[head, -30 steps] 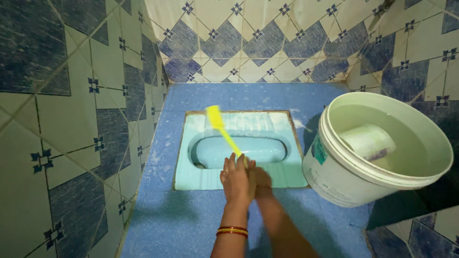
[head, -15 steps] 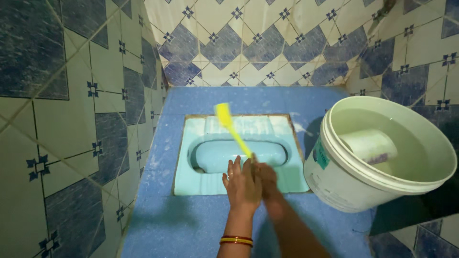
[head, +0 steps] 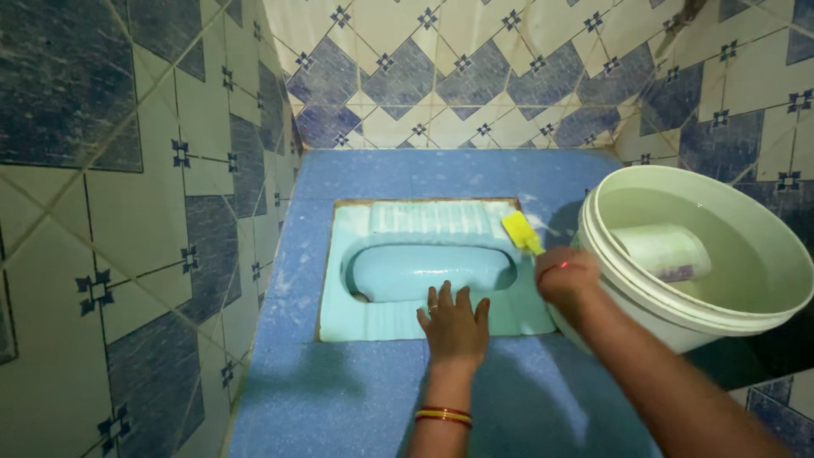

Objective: The person pours water from a bucket into a squat toilet and then uses a yellow brush to scrub the toilet bowl and surrounding floor area. The person repeatedly dips the brush into the bucket and scrubs the toilet surface.

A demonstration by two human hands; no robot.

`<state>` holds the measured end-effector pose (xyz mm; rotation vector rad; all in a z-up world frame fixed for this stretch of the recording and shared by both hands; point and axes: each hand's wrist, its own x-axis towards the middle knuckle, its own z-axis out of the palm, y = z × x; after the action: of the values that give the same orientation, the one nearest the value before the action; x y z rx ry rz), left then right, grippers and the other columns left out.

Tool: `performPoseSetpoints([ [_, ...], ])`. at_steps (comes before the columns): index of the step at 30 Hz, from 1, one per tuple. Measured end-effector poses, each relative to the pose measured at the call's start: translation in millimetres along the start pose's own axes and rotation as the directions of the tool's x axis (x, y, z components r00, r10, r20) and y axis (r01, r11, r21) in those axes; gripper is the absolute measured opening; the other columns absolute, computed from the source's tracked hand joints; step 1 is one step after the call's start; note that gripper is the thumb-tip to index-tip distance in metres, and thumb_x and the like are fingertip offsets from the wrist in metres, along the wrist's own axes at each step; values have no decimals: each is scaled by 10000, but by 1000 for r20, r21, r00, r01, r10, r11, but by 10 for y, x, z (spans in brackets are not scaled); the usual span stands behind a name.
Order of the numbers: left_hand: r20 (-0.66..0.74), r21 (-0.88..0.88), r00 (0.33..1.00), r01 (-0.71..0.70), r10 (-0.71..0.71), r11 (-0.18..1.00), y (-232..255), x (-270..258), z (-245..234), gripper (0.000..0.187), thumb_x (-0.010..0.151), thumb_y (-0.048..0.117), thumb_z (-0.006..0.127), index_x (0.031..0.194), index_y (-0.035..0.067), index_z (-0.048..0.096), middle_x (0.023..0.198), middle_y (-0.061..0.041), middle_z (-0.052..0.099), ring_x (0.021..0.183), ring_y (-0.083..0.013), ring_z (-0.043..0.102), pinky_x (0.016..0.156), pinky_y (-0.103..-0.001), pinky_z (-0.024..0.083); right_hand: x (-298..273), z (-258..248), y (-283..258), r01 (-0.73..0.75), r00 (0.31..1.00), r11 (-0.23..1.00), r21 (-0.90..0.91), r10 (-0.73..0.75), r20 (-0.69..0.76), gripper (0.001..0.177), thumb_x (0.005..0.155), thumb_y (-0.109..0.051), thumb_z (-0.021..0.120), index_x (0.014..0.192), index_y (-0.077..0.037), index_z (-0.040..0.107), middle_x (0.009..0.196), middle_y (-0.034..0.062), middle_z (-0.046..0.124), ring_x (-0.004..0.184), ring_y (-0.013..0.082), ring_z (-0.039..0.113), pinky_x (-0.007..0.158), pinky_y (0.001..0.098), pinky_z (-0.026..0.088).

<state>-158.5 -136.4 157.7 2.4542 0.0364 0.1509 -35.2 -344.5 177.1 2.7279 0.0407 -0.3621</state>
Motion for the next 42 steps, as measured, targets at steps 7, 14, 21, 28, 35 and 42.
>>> performPoseSetpoints([
  [7,-71,-18,997,7,-8,1000,-30,12,11,489,1001,443,520,1327,91,615,1527,-209,422,1451,-441,305,1122,-701,204,575,347,61,-135,986,910,393,162,-35,274,883,-201,647,1094,-107,795,1175,149,739,1102,324,721,882,446,584],
  [14,-421,-203,904,-12,-76,979,-142,101,-221,449,1024,395,479,1316,103,656,1523,-206,470,1454,-435,346,1138,-604,269,928,901,-1631,49,988,830,556,40,-147,344,962,-281,496,1124,-122,753,1146,168,739,1069,358,724,862,496,583],
  [21,-410,-292,882,116,-234,949,-178,93,-347,437,1026,392,466,1289,109,670,1528,-171,473,1454,-429,346,1143,-574,282,951,729,-1613,128,974,843,523,-7,-227,445,1040,-362,345,1155,-136,710,1118,187,739,1037,391,726,841,546,582],
  [28,-414,-250,887,107,-206,962,-245,87,-215,442,1045,395,457,1270,78,667,1474,-209,504,1410,-443,387,1102,-580,299,1107,1255,-558,-70,972,866,495,172,-162,186,876,-189,686,1008,-79,758,1061,170,760,1026,318,749,818,425,613],
  [35,-344,-552,828,204,-443,808,-796,363,-218,511,1056,449,441,1278,47,664,1328,-209,629,1260,-404,540,1079,-473,421,736,313,-2462,40,996,782,622,23,-92,402,1024,-223,464,1379,-48,535,1155,184,724,1064,355,721,856,480,602],
  [42,-559,-659,667,3,-492,752,-1289,128,-184,501,1075,374,373,1280,14,655,1317,-210,629,1249,-370,556,1085,-458,415,-385,-465,-2227,376,912,805,459,-409,-32,389,1002,-175,462,1363,-60,548,1142,237,714,1070,404,701,901,512,561],
])
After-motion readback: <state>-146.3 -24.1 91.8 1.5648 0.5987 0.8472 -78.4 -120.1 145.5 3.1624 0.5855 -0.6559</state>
